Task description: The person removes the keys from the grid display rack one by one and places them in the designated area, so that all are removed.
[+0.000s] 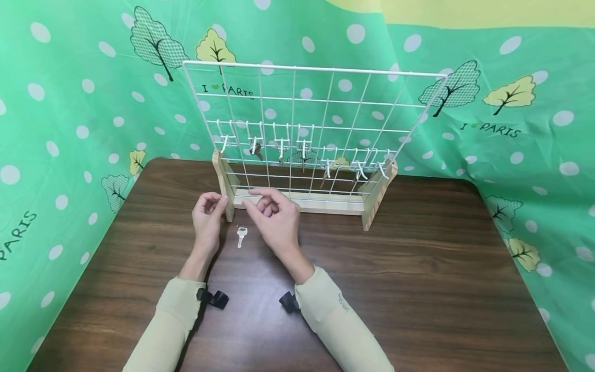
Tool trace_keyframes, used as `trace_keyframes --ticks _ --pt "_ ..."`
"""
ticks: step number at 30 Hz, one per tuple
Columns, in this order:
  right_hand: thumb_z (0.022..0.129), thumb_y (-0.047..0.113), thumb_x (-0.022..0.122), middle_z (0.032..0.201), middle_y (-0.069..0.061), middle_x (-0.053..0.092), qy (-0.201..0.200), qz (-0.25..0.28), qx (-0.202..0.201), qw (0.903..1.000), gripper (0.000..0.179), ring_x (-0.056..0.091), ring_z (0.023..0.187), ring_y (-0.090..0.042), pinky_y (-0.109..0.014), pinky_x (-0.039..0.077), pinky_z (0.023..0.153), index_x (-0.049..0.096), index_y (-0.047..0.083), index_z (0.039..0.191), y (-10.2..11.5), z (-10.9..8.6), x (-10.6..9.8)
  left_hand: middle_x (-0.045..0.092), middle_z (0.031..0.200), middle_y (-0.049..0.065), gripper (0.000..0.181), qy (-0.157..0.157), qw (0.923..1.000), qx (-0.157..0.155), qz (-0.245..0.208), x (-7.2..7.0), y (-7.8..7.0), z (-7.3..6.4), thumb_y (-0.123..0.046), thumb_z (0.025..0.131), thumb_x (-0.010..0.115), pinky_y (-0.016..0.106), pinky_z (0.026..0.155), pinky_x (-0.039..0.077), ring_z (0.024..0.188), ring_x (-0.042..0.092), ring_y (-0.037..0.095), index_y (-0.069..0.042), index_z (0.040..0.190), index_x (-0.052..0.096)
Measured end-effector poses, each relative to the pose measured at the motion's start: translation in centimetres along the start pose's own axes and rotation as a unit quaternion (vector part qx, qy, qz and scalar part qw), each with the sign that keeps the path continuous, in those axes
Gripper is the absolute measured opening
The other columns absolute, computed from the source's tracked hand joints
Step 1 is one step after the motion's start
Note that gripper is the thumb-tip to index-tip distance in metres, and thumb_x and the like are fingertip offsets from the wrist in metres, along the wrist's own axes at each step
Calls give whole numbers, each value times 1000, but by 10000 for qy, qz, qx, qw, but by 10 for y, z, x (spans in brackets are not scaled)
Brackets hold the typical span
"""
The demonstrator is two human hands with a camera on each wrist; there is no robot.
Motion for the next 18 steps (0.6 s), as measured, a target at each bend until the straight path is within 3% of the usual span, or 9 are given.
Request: trace_keyframes --ticks 11,18 --pt "94 -1 86 66 -11 64 -609 -174 -239 9977 22 47 53 -4 -15 38 49 81 -3 115 4 15 -6 68 91 -5 21 50 10000 52 28 0 1 -1 7 96 76 18 78 51 81 62 7 -12 96 68" --pt "95 1 86 65 -11 64 -753 -69 -260 9968 26 47 51 -4 -15 37 48 81 -2 120 7 26 2 68 91 -5 22 23 10000 53 30 -1 2 1 8 97 76 18 78 50 81 61 6 -13 96 68"
Point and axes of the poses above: each hand's wrist, its own z-axis towards the middle knuckle, its own x-axis out of the palm, y = z × x, the point moved 2 cm from there along z, towards the middle knuckle
